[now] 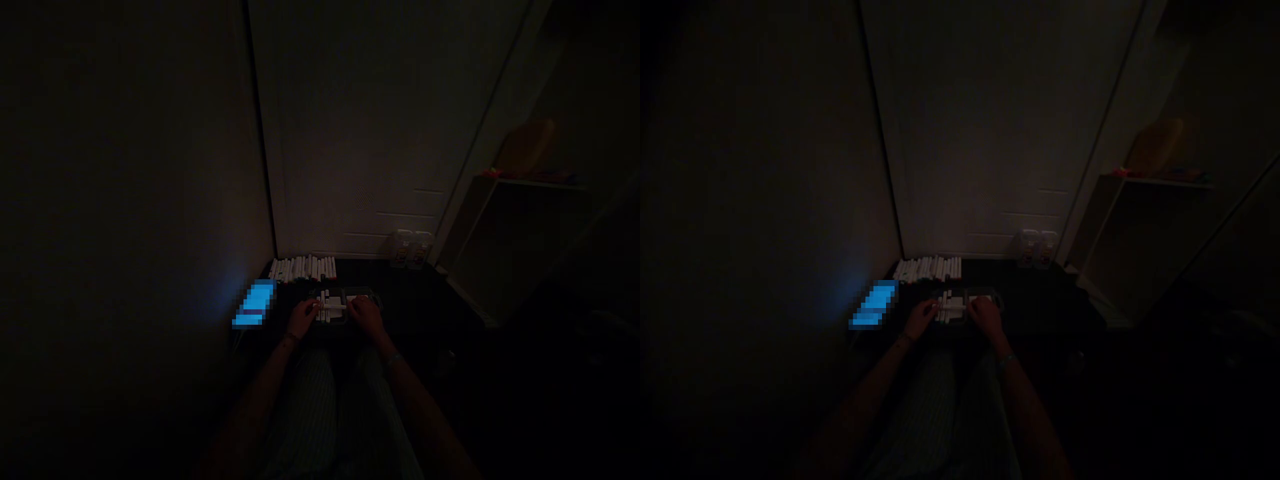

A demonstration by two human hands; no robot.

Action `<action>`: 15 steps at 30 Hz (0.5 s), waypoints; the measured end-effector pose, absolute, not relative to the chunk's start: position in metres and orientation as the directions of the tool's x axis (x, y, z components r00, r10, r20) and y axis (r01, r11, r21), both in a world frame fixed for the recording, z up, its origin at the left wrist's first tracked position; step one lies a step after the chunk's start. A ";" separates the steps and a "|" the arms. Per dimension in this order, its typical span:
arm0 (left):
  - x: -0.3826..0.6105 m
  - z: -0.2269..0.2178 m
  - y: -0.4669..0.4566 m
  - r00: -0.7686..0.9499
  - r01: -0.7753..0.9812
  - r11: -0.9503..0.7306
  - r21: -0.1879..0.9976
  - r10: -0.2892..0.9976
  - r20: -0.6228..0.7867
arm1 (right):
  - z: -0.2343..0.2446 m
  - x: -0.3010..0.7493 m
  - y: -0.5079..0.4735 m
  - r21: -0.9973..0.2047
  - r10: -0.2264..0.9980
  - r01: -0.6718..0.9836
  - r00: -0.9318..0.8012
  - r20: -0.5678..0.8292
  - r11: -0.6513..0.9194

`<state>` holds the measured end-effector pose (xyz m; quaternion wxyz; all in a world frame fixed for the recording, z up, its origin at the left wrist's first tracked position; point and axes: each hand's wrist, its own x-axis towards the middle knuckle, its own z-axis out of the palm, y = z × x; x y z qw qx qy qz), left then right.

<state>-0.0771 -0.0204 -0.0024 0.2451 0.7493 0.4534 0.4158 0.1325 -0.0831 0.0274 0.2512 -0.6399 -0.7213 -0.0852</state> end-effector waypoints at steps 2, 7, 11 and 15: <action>-0.077 -0.002 -0.021 0.240 0.483 -0.462 0.744 0.887 0.395 | 0.028 0.133 -0.083 -0.196 0.885 0.967 -0.055 0.463 0.163; -0.077 -0.005 -0.019 0.239 0.479 -0.477 0.737 0.879 0.413 | 0.028 0.133 -0.082 -0.183 0.877 0.967 -0.068 0.476 0.175; -0.078 -0.006 -0.018 0.243 0.462 -0.478 0.747 0.878 0.411 | 0.026 0.133 -0.081 -0.195 0.877 0.967 -0.055 0.478 0.167; -0.078 -0.004 -0.019 0.248 0.476 -0.477 0.739 0.879 0.407 | 0.026 0.133 -0.081 -0.184 0.881 0.969 -0.060 0.469 0.164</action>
